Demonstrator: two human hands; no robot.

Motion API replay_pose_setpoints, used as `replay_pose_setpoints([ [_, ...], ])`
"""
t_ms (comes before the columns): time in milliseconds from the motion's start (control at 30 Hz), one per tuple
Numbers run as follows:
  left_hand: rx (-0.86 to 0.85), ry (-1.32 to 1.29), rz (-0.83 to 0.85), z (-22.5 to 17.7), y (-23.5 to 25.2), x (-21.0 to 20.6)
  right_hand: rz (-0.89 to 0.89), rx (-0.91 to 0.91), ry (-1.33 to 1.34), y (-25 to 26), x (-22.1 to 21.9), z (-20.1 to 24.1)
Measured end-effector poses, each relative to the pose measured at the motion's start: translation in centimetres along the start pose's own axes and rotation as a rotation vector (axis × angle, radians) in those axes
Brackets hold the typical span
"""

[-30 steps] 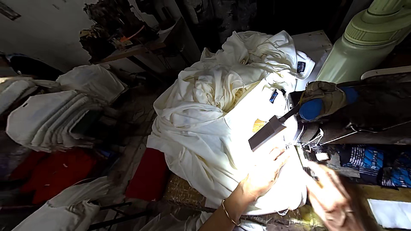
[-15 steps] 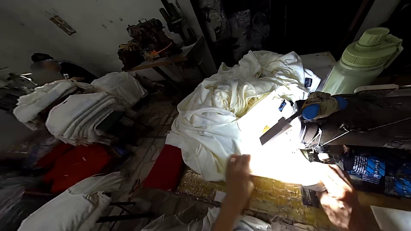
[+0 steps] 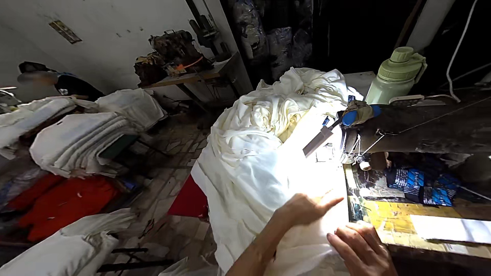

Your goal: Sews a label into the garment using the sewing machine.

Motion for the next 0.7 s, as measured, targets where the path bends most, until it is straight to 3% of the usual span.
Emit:
replay_pose_setpoints([
  [33, 0.191, -0.006, -0.094, 2.2, 1.0, 0.1, -0.012, -0.028, -0.012, -0.2, 1.0, -0.3],
  [67, 0.267, 0.027, -0.226, 4.0, 1.9, 0.5, -0.007, -0.066, -0.017, -0.8, 2.1, -0.8],
  [100, 0.202, 0.08, -0.352, 5.7, 2.9, 1.1, 0.027, -0.116, -0.012, -1.7, 2.9, -1.3],
  [200, -0.255, 0.438, -0.6, 8.4, 6.5, 3.0, 0.142, -0.295, 0.041, -7.4, 2.5, -2.8],
  [300, -0.357, 0.588, -0.567, 10.1, 6.2, 2.8, 0.134, -0.387, 0.02, -11.8, 0.7, -3.2],
  [467, -0.421, 0.545, -0.659, 10.6, 5.3, 2.7, 0.053, -0.363, -0.022, -9.2, 2.0, -4.2],
  [567, -0.421, 0.547, -0.712, 10.5, 5.5, 2.8, -0.046, -0.383, -0.27, -6.4, 5.2, -8.8],
  [700, -0.433, 0.57, -0.757, 10.6, 5.5, 2.8, 0.025, -0.473, -0.494, -3.3, 7.4, -16.0],
])
Point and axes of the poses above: each hand's wrist, its own y-axis towards the middle knuckle, its own x-axis out of the back of the hand, z = x × y, the point moved 7 cm from there along y, towards the middle knuckle, and after that the axes turned 8 degrees about -z, right-handed, at the moved point
